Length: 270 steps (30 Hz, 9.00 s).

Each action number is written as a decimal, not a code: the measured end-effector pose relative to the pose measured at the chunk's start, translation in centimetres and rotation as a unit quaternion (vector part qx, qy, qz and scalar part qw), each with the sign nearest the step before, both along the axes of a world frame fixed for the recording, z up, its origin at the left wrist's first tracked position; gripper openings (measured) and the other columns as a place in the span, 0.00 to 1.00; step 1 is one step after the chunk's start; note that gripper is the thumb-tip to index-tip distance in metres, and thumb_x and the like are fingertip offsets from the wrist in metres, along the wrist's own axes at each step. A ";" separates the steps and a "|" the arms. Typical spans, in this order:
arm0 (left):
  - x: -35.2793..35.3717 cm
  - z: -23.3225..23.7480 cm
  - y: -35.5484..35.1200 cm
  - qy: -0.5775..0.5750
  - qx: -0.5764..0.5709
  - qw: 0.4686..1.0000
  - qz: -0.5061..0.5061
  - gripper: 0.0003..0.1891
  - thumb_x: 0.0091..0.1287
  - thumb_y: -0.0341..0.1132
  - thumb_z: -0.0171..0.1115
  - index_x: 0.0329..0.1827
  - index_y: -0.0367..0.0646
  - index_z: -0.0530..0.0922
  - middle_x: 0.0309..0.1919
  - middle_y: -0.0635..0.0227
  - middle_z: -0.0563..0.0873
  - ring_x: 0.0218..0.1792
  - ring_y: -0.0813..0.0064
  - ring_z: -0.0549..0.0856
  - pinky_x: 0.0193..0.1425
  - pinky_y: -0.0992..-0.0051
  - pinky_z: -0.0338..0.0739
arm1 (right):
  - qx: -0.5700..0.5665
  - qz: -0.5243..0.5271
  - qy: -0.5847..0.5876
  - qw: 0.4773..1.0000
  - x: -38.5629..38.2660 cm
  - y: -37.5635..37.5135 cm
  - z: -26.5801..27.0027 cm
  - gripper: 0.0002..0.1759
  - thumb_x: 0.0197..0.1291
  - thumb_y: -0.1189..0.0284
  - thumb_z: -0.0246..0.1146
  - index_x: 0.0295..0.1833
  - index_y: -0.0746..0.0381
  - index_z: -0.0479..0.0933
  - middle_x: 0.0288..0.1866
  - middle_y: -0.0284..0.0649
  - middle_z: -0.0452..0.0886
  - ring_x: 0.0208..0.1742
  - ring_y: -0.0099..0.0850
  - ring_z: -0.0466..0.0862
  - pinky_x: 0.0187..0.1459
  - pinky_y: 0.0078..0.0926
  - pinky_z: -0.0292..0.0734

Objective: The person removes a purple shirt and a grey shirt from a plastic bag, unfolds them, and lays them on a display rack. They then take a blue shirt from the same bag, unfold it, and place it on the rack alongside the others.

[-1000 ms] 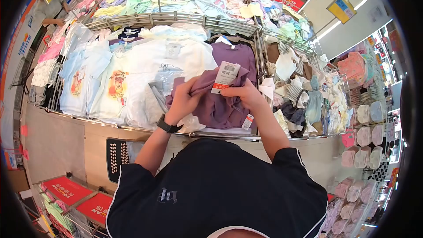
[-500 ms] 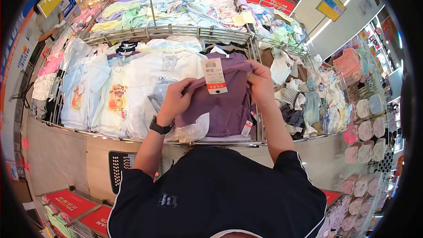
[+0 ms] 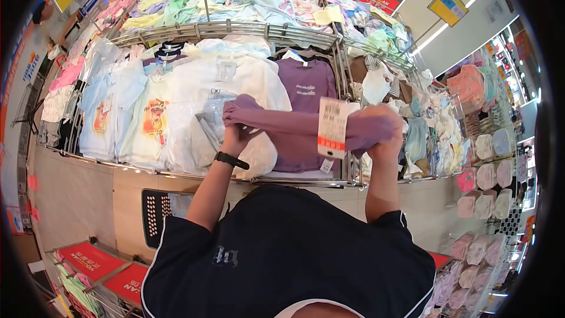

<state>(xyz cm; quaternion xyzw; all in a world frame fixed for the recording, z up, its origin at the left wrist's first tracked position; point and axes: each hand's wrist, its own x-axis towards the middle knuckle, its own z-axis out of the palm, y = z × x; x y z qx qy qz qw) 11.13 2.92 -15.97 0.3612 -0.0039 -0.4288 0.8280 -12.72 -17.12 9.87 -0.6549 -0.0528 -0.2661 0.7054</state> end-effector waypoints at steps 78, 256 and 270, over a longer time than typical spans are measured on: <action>0.9 11.8 -5.3 -0.385 0.127 0.913 -0.043 0.09 0.76 0.33 0.56 0.48 0.38 0.81 0.30 0.75 0.83 0.29 0.83 0.79 0.34 0.82 0.74 | 0.357 0.017 0.001 0.934 -7.9 -2.8 -9.3 0.23 0.66 0.64 0.63 0.62 0.64 0.74 0.67 0.48 0.75 0.66 0.45 0.77 0.70 0.45 0.67; -0.9 26.7 -4.2 -0.847 0.134 0.505 -0.099 0.35 0.51 0.30 0.69 0.65 0.45 0.69 0.45 0.59 0.76 0.29 0.65 0.80 0.33 0.70 0.75 | -0.096 -0.115 0.235 0.960 -2.3 -6.3 0.6 0.14 0.55 0.71 0.75 0.33 0.60 0.74 0.25 0.24 0.68 0.29 0.15 0.63 0.30 0.19 0.59; -2.6 31.2 -2.2 -0.760 0.092 0.629 -0.134 0.09 0.58 0.22 0.60 0.42 0.37 0.80 0.27 0.62 0.82 0.24 0.66 0.81 0.30 0.72 0.75 | -0.253 -0.062 0.156 0.953 -6.1 -10.6 8.4 0.15 0.50 0.70 0.75 0.37 0.66 0.78 0.31 0.38 0.79 0.33 0.24 0.75 0.34 0.24 0.67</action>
